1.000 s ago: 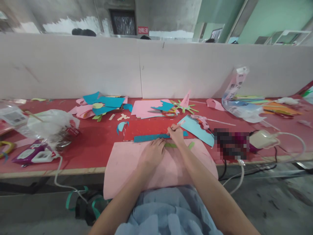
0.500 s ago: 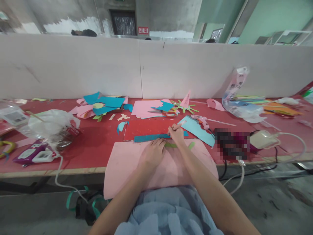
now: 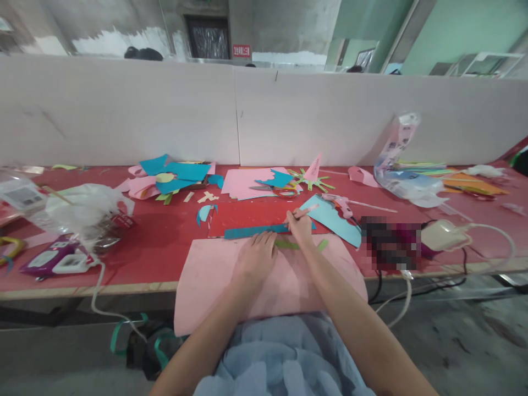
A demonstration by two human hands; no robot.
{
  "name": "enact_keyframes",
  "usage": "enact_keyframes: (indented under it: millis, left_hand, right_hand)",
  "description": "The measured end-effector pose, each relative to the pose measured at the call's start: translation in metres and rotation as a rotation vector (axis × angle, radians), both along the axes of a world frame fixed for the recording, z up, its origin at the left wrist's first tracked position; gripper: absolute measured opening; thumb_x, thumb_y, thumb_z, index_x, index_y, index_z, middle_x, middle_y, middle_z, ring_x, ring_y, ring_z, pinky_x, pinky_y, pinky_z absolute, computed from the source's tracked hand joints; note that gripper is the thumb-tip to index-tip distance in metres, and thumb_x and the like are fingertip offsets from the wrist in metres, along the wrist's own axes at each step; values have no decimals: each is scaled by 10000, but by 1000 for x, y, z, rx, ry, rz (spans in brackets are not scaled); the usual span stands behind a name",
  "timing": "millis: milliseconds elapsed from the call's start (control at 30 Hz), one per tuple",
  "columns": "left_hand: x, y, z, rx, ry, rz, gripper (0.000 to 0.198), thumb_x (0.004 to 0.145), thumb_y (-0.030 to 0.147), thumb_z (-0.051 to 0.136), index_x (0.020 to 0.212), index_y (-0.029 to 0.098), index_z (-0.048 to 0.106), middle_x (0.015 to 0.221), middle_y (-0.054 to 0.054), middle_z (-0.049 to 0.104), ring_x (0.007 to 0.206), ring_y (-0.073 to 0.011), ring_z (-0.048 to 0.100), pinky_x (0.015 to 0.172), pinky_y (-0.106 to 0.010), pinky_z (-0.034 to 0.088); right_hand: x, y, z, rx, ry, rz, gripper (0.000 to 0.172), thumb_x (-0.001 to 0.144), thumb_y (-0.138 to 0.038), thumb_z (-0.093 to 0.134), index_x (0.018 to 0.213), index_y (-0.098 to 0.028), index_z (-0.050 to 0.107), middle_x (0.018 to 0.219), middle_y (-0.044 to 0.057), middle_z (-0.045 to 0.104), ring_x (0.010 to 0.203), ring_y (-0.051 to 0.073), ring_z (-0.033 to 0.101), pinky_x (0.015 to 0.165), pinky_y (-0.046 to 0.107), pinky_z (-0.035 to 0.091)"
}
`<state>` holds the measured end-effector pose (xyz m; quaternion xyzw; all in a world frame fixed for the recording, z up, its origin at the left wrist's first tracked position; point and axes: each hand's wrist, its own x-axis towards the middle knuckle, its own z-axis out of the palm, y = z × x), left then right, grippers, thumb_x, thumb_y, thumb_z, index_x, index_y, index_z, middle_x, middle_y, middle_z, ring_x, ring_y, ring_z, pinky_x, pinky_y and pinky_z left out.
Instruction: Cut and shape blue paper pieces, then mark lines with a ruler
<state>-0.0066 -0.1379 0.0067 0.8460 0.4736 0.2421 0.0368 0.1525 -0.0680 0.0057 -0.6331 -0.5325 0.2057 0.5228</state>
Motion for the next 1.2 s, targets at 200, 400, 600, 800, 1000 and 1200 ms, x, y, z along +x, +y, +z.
enact_keyframes:
  millis: [200,400,600,800,1000,1200]
  left_hand:
    - [-1,1,-3,-7,20,-58,339,894,164,428,1209,137,549,1325,-90,543,1239,-212,475,1065,-379,369]
    - [-1,2,-4,19,38,-89,311,899,159,426,1172,141,574,1290,-90,568,1219,-208,491,1061,-375,379]
    - [-1,1,-2,-2,31,-88,310,902,147,408,1162,148,577,1286,-93,568,1221,-208,490,1055,-383,391]
    - [-1,0,-1,0,23,-94,317,894,141,421,1173,139,572,1289,-91,566,1219,-208,489,1062,-372,381]
    - [-2,0,-2,12,20,-95,320,897,146,404,1169,156,572,1284,-86,569,1215,-199,494,1050,-371,391]
    - [-1,2,-4,13,22,-91,311,899,154,413,1167,155,572,1284,-86,571,1216,-203,494,1056,-379,390]
  right_hand:
    - [-1,0,-4,29,0,7,281,811,-419,490,610,-237,415,459,-32,565,487,159,611,529,233,445]
    - [-7,1,-4,66,3,142,371,806,-515,514,595,-244,375,406,-48,493,512,171,634,465,218,426]
    - [-2,8,-13,3,-23,96,347,799,-465,513,576,-244,366,410,-55,502,496,161,622,499,229,453]
    - [-2,8,-12,-3,-44,89,306,803,-421,495,585,-243,376,433,-57,520,499,155,622,509,226,454]
    - [-3,5,-8,-11,-54,84,315,798,-438,486,582,-246,362,431,-53,506,507,162,624,479,222,429]
    - [-4,4,-5,-39,-124,51,258,756,-338,481,559,-237,349,493,-43,583,494,140,588,512,217,422]
